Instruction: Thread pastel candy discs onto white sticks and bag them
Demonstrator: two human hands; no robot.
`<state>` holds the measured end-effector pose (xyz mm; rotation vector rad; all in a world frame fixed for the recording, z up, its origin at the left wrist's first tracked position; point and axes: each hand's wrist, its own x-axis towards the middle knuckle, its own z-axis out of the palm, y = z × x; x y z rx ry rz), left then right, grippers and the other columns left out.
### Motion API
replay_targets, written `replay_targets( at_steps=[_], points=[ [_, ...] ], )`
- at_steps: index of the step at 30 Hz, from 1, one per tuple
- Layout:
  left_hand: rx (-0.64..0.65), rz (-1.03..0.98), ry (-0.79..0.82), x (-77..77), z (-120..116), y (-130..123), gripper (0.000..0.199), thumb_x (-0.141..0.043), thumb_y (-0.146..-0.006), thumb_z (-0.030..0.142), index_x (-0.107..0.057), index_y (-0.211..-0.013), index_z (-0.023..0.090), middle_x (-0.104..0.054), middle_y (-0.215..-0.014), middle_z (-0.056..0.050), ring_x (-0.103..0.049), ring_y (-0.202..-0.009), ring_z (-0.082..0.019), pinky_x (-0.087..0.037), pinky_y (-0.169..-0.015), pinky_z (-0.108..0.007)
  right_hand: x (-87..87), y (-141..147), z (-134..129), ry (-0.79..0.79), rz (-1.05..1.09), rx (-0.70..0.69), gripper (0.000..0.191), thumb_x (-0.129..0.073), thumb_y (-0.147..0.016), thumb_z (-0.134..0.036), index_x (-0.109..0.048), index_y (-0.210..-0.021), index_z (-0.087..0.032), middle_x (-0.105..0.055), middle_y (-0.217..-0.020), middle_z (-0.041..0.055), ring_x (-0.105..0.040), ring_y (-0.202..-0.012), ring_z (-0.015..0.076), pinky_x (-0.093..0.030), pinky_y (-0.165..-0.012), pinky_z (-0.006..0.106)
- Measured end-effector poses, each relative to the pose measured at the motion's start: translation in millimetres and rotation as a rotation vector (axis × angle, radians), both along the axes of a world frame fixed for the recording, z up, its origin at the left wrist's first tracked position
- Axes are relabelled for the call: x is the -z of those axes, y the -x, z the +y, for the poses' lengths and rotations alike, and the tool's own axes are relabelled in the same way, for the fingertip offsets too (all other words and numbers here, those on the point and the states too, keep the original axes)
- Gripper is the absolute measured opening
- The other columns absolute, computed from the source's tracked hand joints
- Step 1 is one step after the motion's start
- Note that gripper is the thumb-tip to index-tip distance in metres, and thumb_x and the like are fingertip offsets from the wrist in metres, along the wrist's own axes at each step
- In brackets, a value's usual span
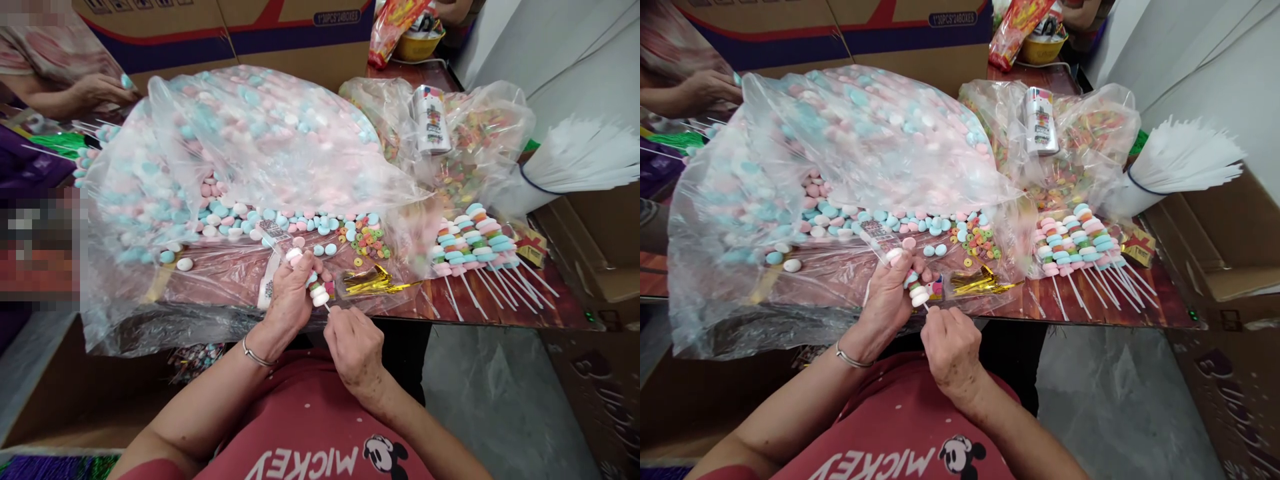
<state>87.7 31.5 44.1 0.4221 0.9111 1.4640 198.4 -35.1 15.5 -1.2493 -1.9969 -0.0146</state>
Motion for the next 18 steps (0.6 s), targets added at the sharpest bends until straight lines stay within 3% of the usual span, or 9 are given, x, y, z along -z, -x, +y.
replay_targets(
  at_steps=[3,8,11,15,18],
  points=[
    [0.033,-0.016,0.028,-2.3,-1,7,0.040,-0.089,-0.059,0.039,-0.062,-0.079,0.016,-0.067,-0.066,0.001,-0.067,-0.065,-0.015,-0.057,-0.067,-0.029,0.1,-4,0,-0.014,0.022,-0.026,0.023,-0.043,-0.091,-0.006,-0.057,-0.078,-0.019,-0.051,-0.057,-0.0017,-0.043,-0.056,0.0142,-0.035,-0.057,0.028],
    [-0.107,-0.051,0.048,-3.8,9,30,0.045,-0.087,-0.061,0.046,-0.068,-0.085,0.013,-0.075,-0.084,-0.008,-0.072,-0.078,-0.021,-0.059,-0.073,-0.033,3.8,-9,-3,-0.073,0.025,-0.043,0.017,-0.047,-0.090,-0.005,-0.059,-0.085,-0.016,-0.052,-0.057,-0.0013,-0.042,-0.056,0.0151,-0.036,-0.056,0.029],
    [-0.155,-0.068,0.077,-3.7,14,38,0.035,-0.082,-0.070,0.041,-0.067,-0.081,0.012,-0.074,-0.078,-0.007,-0.071,-0.071,-0.019,-0.059,-0.070,-0.031,5.5,-8,-4,-0.063,0.019,-0.056,0.018,-0.047,-0.091,-0.006,-0.058,-0.082,-0.017,-0.051,-0.056,-0.0020,-0.041,-0.055,0.0148,-0.035,-0.057,0.029],
    [-0.093,-0.149,0.052,-4.4,15,36,0.022,-0.081,-0.070,0.023,-0.063,-0.076,0.012,-0.060,-0.059,0.003,-0.059,-0.051,-0.008,-0.054,-0.057,-0.022,4.6,-5,-6,-0.008,0.030,-0.087,0.023,-0.046,-0.091,-0.007,-0.057,-0.075,-0.018,-0.050,-0.055,-0.0023,-0.041,-0.054,0.0138,-0.034,-0.057,0.029],
    [-0.052,-0.188,-0.001,-6.2,14,31,0.022,-0.081,-0.070,0.019,-0.061,-0.073,0.013,-0.053,-0.058,0.006,-0.051,-0.046,-0.004,-0.047,-0.047,-0.016,0.7,-5,-9,0.213,0.177,-0.159,0.027,-0.042,-0.093,-0.011,-0.055,-0.071,-0.019,-0.051,-0.059,-0.0019,-0.044,-0.055,0.0116,-0.034,-0.056,0.026]
  ],
)
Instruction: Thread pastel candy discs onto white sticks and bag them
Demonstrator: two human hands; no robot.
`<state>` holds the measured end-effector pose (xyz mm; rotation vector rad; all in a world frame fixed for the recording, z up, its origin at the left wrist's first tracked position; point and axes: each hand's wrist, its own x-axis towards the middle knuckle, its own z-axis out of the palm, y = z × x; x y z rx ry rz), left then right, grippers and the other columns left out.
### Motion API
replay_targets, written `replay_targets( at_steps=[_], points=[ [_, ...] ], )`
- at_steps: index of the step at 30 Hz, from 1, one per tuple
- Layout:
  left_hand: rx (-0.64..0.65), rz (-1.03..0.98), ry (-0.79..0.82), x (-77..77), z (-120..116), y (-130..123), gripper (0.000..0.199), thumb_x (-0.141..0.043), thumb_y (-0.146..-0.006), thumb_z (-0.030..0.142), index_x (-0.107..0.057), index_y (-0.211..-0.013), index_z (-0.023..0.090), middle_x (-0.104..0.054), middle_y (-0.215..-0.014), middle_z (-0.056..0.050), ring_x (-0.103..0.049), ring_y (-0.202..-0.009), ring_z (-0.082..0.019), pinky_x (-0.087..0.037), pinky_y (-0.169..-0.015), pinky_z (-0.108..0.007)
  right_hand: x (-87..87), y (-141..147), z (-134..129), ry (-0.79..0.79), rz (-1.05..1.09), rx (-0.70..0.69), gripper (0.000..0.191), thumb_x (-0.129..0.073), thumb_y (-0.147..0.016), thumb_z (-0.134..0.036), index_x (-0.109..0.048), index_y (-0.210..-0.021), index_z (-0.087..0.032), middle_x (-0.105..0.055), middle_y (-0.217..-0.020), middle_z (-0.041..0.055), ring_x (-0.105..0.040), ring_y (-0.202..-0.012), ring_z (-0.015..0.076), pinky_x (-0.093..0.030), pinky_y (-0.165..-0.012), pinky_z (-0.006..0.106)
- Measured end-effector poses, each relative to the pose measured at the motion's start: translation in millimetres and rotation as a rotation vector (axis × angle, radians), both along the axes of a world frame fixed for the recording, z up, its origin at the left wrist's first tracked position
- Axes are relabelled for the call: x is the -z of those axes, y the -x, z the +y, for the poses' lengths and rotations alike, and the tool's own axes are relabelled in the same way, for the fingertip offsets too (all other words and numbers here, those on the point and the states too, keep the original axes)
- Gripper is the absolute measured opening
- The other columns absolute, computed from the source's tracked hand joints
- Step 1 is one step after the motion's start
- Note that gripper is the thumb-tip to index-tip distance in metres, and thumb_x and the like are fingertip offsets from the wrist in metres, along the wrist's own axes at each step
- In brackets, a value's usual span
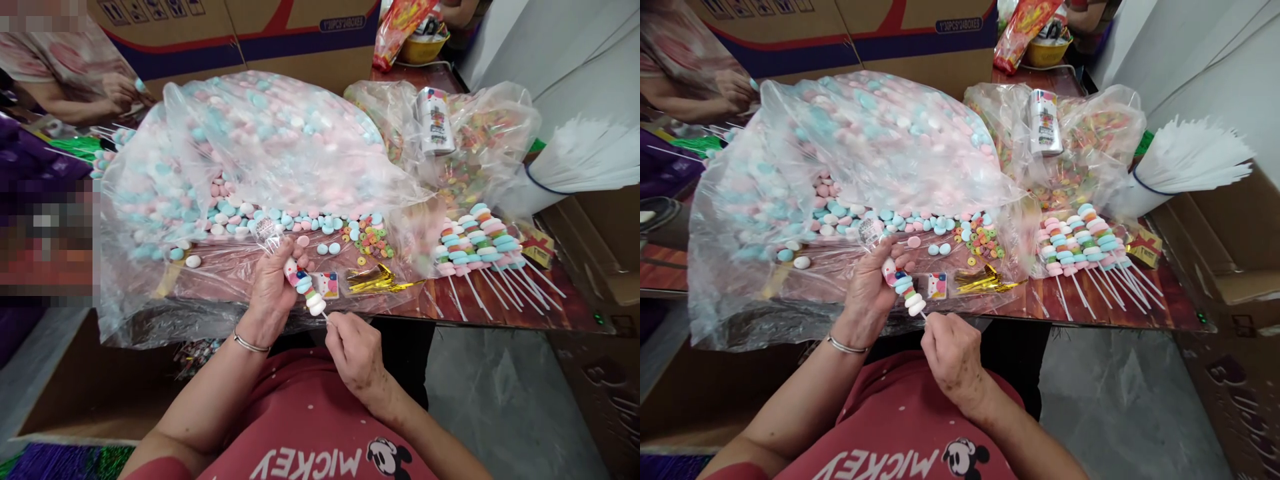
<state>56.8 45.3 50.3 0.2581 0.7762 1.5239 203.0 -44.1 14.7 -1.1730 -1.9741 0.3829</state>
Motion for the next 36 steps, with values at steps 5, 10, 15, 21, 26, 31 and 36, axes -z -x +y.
replay_targets(
  at_steps=[5,10,15,21,26,31,36],
  points=[
    [0.007,0.042,-0.062,-1.3,1,-5,0.028,-0.085,-0.066,0.023,-0.065,-0.083,0.013,-0.054,-0.061,0.006,-0.050,-0.046,-0.004,-0.046,-0.045,-0.016,-7.0,0,0,0.683,0.443,-0.111,0.023,-0.042,-0.092,-0.027,-0.057,-0.076,-0.019,-0.042,-0.054,-0.0059,-0.037,-0.049,0.0083,-0.030,-0.049,0.022],
    [0.078,0.062,-0.078,-0.7,-1,-7,0.037,-0.089,-0.061,0.031,-0.063,-0.082,0.015,-0.054,-0.061,0.006,-0.048,-0.044,-0.004,-0.041,-0.039,-0.016,-6.9,4,5,1.123,0.945,-0.128,0.016,-0.048,-0.080,-0.030,-0.055,-0.072,-0.019,-0.028,-0.047,-0.0104,-0.019,-0.043,0.0067,-0.018,-0.041,0.021],
    [0.101,0.105,-0.069,-0.5,-5,-13,0.038,-0.089,-0.060,0.034,-0.058,-0.075,0.016,-0.052,-0.058,0.006,-0.045,-0.042,-0.005,-0.039,-0.038,-0.017,-5.6,6,5,0.817,0.704,-0.027,0.017,-0.046,-0.085,-0.030,-0.056,-0.076,-0.019,-0.037,-0.051,-0.0075,-0.030,-0.045,0.0082,-0.028,-0.044,0.022],
    [0.058,0.130,-0.075,0.0,-21,-34,0.042,-0.090,-0.059,0.029,-0.060,-0.086,0.017,-0.055,-0.057,0.007,-0.052,-0.047,-0.007,-0.044,-0.047,-0.019,-0.4,7,12,0.034,0.135,0.149,0.024,-0.043,-0.090,-0.016,-0.061,-0.074,-0.018,-0.055,-0.057,0.0003,-0.048,-0.056,0.0122,-0.038,-0.058,0.025],
    [0.073,0.150,-0.038,-0.1,-23,-25,0.049,-0.090,-0.056,0.047,-0.065,-0.085,0.016,-0.070,-0.072,-0.003,-0.069,-0.069,-0.019,-0.055,-0.061,-0.028,-2.4,-3,15,0.488,0.507,0.020,0.025,-0.041,-0.094,-0.030,-0.061,-0.083,-0.018,-0.049,-0.057,-0.0038,-0.043,-0.050,0.0098,-0.035,-0.049,0.022],
    [-0.068,0.161,-0.041,-7.5,-4,-7,0.043,-0.089,-0.058,0.044,-0.067,-0.081,0.015,-0.072,-0.075,-0.004,-0.070,-0.068,-0.019,-0.058,-0.065,-0.030,-5.7,-8,13,0.809,0.741,-0.061,0.024,-0.051,-0.087,-0.037,-0.061,-0.078,-0.018,-0.038,-0.052,-0.0074,-0.030,-0.047,0.0075,-0.023,-0.044,0.021],
    [-0.011,0.193,0.016,-10.6,-1,-16,0.030,-0.086,-0.062,0.026,-0.058,-0.067,0.014,-0.058,-0.056,0.004,-0.054,-0.044,-0.008,-0.050,-0.046,-0.022,-7.3,0,14,1.068,1.062,-0.105,0.020,-0.060,-0.078,-0.037,-0.060,-0.071,-0.018,-0.031,-0.046,-0.0104,-0.021,-0.042,0.0052,-0.016,-0.041,0.021]
  ],
)
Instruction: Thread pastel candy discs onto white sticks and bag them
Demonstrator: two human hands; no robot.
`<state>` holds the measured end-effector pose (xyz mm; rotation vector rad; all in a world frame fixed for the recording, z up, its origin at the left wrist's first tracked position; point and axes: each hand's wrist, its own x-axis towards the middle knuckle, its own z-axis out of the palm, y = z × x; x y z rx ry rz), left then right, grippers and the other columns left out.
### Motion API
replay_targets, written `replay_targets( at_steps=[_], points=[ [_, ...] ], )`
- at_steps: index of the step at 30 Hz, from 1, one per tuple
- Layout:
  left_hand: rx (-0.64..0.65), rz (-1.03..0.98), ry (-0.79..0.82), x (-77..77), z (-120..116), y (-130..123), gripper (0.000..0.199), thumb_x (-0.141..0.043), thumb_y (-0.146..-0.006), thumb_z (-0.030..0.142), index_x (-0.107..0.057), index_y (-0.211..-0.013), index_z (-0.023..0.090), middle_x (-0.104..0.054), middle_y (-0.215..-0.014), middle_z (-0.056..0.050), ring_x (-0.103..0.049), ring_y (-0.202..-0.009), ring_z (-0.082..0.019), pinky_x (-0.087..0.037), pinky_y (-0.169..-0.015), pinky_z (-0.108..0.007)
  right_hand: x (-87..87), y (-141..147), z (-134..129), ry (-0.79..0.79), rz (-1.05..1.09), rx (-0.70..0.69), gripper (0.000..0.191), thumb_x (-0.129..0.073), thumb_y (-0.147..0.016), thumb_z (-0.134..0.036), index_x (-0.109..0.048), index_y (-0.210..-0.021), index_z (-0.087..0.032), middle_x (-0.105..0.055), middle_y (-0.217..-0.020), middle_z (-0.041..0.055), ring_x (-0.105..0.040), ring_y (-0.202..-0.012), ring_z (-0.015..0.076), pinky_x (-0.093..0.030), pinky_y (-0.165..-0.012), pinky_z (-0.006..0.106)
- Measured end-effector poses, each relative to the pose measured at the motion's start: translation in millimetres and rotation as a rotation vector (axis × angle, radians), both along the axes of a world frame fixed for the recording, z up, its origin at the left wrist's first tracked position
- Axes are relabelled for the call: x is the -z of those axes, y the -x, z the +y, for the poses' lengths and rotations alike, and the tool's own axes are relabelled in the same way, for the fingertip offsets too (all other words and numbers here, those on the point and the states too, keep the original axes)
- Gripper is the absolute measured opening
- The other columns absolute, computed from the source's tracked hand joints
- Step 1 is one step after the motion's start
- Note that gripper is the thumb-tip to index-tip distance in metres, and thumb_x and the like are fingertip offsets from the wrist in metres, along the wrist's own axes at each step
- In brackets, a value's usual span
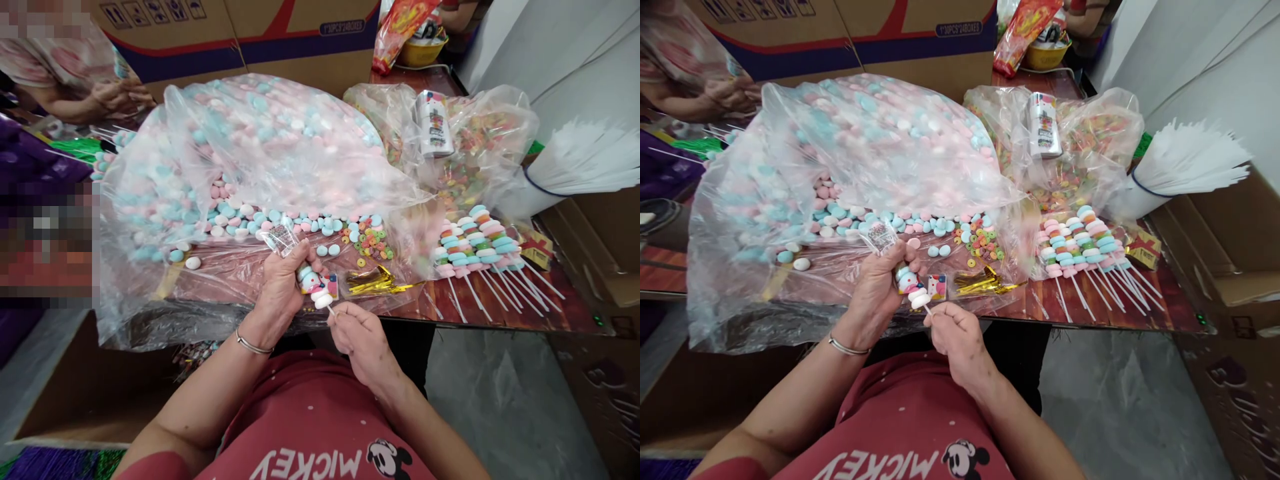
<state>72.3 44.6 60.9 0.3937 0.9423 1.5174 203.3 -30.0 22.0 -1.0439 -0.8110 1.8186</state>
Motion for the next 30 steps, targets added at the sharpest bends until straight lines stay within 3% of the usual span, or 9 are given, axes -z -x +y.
replay_targets(
  at_steps=[4,8,11,15,17,19,21,26,30],
  points=[
    [-0.047,-0.015,0.065,5.5,1,1,0.031,-0.085,-0.063,0.025,-0.057,-0.062,0.013,-0.053,-0.051,0.005,-0.053,-0.044,-0.008,-0.053,-0.047,-0.023,-0.1,-2,3,0.084,0.135,0.088,0.020,-0.064,-0.074,-0.036,-0.058,-0.068,-0.018,-0.027,-0.044,-0.0122,-0.017,-0.040,0.0043,-0.014,-0.039,0.021],
    [-0.131,-0.013,0.103,8.4,4,7,0.028,-0.085,-0.065,0.023,-0.059,-0.063,0.011,-0.059,-0.057,0.003,-0.055,-0.045,-0.008,-0.057,-0.052,-0.025,6.1,-5,0,-0.029,-0.062,0.132,0.024,-0.059,-0.080,-0.039,-0.060,-0.071,-0.017,-0.031,-0.046,-0.0103,-0.021,-0.041,0.0054,-0.017,-0.041,0.021],
    [-0.158,-0.009,0.113,5.9,5,9,0.026,-0.082,-0.070,0.021,-0.059,-0.063,0.011,-0.061,-0.059,0.002,-0.056,-0.045,-0.008,-0.057,-0.052,-0.025,9.9,-7,-3,-0.257,-0.364,0.107,0.024,-0.051,-0.087,-0.036,-0.062,-0.077,-0.018,-0.040,-0.051,-0.0071,-0.032,-0.045,0.0074,-0.026,-0.045,0.021],
    [-0.189,0.009,0.161,3.0,11,15,0.029,-0.076,-0.078,0.020,-0.056,-0.060,0.013,-0.058,-0.054,0.002,-0.056,-0.044,-0.009,-0.057,-0.052,-0.027,10.5,-11,-4,-0.714,-0.806,0.146,0.022,-0.044,-0.091,-0.025,-0.063,-0.081,-0.019,-0.058,-0.062,-0.0009,-0.050,-0.056,0.0107,-0.039,-0.056,0.023],
    [-0.205,0.013,0.174,4.0,13,18,0.029,-0.074,-0.080,0.020,-0.055,-0.059,0.013,-0.056,-0.051,0.003,-0.056,-0.044,-0.010,-0.058,-0.053,-0.027,10.1,-12,-4,-0.880,-0.927,0.187,0.023,-0.043,-0.090,-0.020,-0.063,-0.080,-0.019,-0.062,-0.064,0.0016,-0.054,-0.059,0.0122,-0.041,-0.060,0.024],
    [-0.200,0.002,0.171,6.4,13,19,0.029,-0.074,-0.081,0.022,-0.055,-0.060,0.013,-0.057,-0.052,0.002,-0.056,-0.045,-0.010,-0.057,-0.054,-0.026,9.0,-11,-4,-0.920,-0.940,0.185,0.023,-0.043,-0.089,-0.019,-0.063,-0.078,-0.018,-0.062,-0.064,0.0023,-0.054,-0.059,0.0127,-0.041,-0.061,0.025],
    [-0.156,-0.034,0.148,9.4,11,17,0.029,-0.076,-0.079,0.026,-0.056,-0.062,0.013,-0.057,-0.053,0.003,-0.056,-0.045,-0.009,-0.056,-0.053,-0.024,7.2,-7,-3,-0.798,-0.820,0.120,0.022,-0.044,-0.089,-0.022,-0.063,-0.077,-0.018,-0.059,-0.062,0.0008,-0.052,-0.057,0.0116,-0.040,-0.058,0.024],
    [-0.037,-0.143,0.117,13.7,2,4,0.028,-0.082,-0.073,0.029,-0.059,-0.072,0.013,-0.048,-0.050,0.008,-0.047,-0.040,-0.005,-0.047,-0.044,-0.018,4.4,5,2,-0.107,-0.180,-0.008,0.021,-0.052,-0.083,-0.035,-0.060,-0.073,-0.018,-0.034,-0.047,-0.0090,-0.026,-0.042,0.0065,-0.022,-0.041,0.021],
    [-0.060,-0.118,0.159,13.4,4,4,0.029,-0.082,-0.074,0.028,-0.058,-0.069,0.012,-0.049,-0.052,0.007,-0.048,-0.042,-0.006,-0.048,-0.046,-0.019,8.8,4,3,0.046,-0.007,0.052,0.018,-0.058,-0.077,-0.035,-0.059,-0.070,-0.018,-0.029,-0.045,-0.0113,-0.018,-0.040,0.0050,-0.016,-0.039,0.021]
  ],
)
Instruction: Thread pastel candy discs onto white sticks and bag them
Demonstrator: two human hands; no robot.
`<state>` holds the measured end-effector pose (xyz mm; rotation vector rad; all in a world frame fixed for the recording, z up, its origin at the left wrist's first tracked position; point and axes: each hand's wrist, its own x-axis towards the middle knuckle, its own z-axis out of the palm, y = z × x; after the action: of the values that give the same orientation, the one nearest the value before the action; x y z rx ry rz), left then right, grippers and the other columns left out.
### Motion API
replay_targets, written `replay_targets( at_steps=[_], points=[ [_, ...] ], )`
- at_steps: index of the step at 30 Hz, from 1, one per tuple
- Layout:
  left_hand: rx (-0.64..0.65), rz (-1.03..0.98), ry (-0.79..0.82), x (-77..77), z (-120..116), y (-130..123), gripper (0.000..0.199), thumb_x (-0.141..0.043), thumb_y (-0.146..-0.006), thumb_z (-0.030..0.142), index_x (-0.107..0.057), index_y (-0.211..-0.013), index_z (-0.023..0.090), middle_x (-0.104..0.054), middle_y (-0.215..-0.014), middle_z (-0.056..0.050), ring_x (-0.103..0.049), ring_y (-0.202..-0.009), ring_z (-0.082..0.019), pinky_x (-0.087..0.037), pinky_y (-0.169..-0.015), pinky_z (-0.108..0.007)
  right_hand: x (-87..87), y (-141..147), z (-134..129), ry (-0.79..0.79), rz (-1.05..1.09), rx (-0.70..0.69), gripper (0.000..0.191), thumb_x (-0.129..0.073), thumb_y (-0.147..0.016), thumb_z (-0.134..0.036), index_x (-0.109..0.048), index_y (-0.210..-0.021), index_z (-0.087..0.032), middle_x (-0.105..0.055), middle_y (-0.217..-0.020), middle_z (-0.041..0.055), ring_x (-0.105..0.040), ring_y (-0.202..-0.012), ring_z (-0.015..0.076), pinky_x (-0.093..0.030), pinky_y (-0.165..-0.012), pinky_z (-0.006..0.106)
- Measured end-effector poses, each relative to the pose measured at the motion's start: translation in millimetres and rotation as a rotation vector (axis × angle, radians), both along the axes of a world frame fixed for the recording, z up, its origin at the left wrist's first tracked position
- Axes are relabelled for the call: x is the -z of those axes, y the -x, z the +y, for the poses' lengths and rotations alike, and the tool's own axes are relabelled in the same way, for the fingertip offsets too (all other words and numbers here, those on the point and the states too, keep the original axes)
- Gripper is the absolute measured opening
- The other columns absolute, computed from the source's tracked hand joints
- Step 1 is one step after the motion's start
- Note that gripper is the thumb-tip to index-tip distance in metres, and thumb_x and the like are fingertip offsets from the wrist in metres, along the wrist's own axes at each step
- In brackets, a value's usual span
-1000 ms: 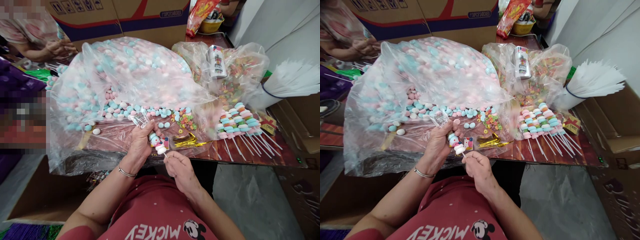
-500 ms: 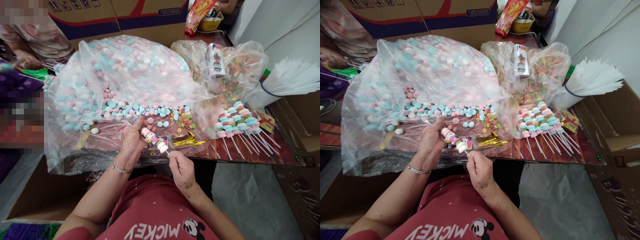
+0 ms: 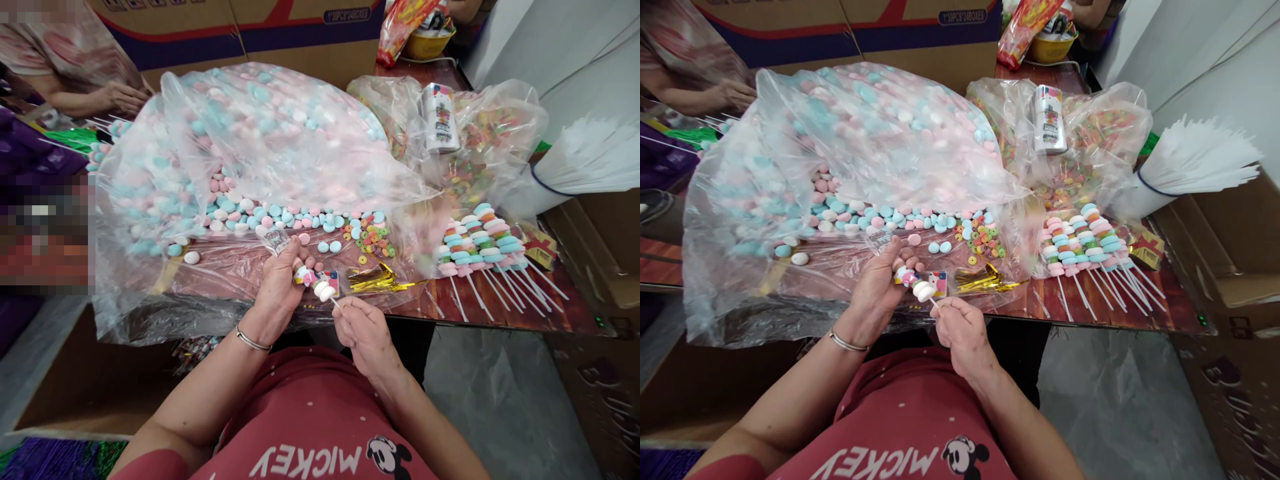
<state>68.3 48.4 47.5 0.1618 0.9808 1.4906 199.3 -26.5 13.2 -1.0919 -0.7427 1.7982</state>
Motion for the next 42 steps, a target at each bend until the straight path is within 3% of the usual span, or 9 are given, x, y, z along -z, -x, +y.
replay_targets(
  at_steps=[3,8,11,22,26,30,34,38,42],
  points=[
    [-0.038,0.029,0.026,0.2,2,5,0.027,-0.078,-0.078,0.025,-0.057,-0.066,0.011,-0.052,-0.053,0.005,-0.050,-0.043,-0.007,-0.051,-0.047,-0.021,4.7,-5,-3,-0.163,-0.225,0.045,0.021,-0.053,-0.084,-0.035,-0.061,-0.074,-0.018,-0.033,-0.047,-0.0094,-0.025,-0.042,0.0064,-0.020,-0.041,0.021],
    [-0.057,0.054,0.056,3.9,-1,10,0.028,-0.075,-0.081,0.024,-0.056,-0.065,0.012,-0.053,-0.052,0.004,-0.052,-0.044,-0.008,-0.057,-0.055,-0.025,7.7,-10,-9,-0.736,-0.861,0.131,0.021,-0.044,-0.092,-0.023,-0.062,-0.081,-0.019,-0.058,-0.061,-0.0024,-0.050,-0.053,0.0096,-0.039,-0.054,0.022],
    [-0.086,0.046,0.090,5.8,-2,13,0.029,-0.071,-0.084,0.023,-0.055,-0.064,0.012,-0.053,-0.052,0.004,-0.053,-0.045,-0.008,-0.059,-0.060,-0.028,8.3,-10,-9,-1.001,-1.049,0.166,0.022,-0.042,-0.093,-0.015,-0.061,-0.085,-0.017,-0.064,-0.066,0.0005,-0.057,-0.058,0.0113,-0.043,-0.060,0.022],
    [-0.021,0.015,0.165,8.7,-3,17,0.033,-0.072,-0.084,0.027,-0.050,-0.063,0.015,-0.049,-0.050,0.006,-0.051,-0.043,-0.007,-0.059,-0.059,-0.028,8.4,-2,-7,-1.313,-1.420,0.185,0.020,-0.047,-0.090,-0.007,-0.058,-0.078,-0.019,-0.051,-0.053,-0.0028,-0.043,-0.053,0.0146,-0.034,-0.056,0.029],
    [-0.002,0.012,0.108,9.8,-11,5,0.032,-0.074,-0.081,0.028,-0.051,-0.063,0.015,-0.049,-0.050,0.007,-0.048,-0.042,-0.006,-0.055,-0.055,-0.024,12.4,7,-9,-1.219,-1.351,0.134,0.023,-0.043,-0.092,-0.008,-0.057,-0.078,-0.019,-0.053,-0.056,-0.0018,-0.048,-0.055,0.0138,-0.035,-0.056,0.028],
    [0.031,0.062,-0.037,6.6,-27,-14,0.036,-0.086,-0.066,0.032,-0.055,-0.064,0.014,-0.054,-0.054,0.006,-0.050,-0.044,-0.005,-0.047,-0.048,-0.017,10.6,16,-7,-0.830,-0.958,0.023,0.022,-0.039,-0.094,-0.019,-0.057,-0.082,-0.019,-0.057,-0.063,-0.0016,-0.052,-0.057,0.0109,-0.039,-0.056,0.023],
    [0.102,0.061,-0.085,0.7,-37,-18,0.043,-0.092,-0.054,0.038,-0.059,-0.067,0.014,-0.061,-0.060,0.003,-0.061,-0.056,-0.011,-0.050,-0.053,-0.021,-0.2,16,2,-0.480,-0.514,-0.020,0.024,-0.039,-0.094,-0.032,-0.054,-0.079,-0.020,-0.043,-0.056,-0.0065,-0.038,-0.048,0.0087,-0.033,-0.048,0.021],
    [0.039,0.051,-0.077,-6.8,-26,1,0.048,-0.090,-0.056,0.046,-0.065,-0.081,0.015,-0.071,-0.074,-0.003,-0.070,-0.070,-0.019,-0.058,-0.064,-0.031,-13.5,5,7,-0.431,-0.461,-0.063,0.021,-0.047,-0.089,-0.033,-0.056,-0.076,-0.020,-0.043,-0.057,-0.0062,-0.038,-0.052,0.0086,-0.032,-0.051,0.022],
    [-0.076,0.107,-0.095,-12.8,-8,23,0.031,-0.085,-0.067,0.034,-0.062,-0.074,0.014,-0.065,-0.063,0.001,-0.063,-0.054,-0.012,-0.058,-0.060,-0.027,-16.6,-2,6,-0.395,-0.427,-0.139,0.019,-0.051,-0.085,-0.032,-0.059,-0.074,-0.019,-0.046,-0.056,-0.0054,-0.040,-0.053,0.0084,-0.032,-0.053,0.022]
  ],
)
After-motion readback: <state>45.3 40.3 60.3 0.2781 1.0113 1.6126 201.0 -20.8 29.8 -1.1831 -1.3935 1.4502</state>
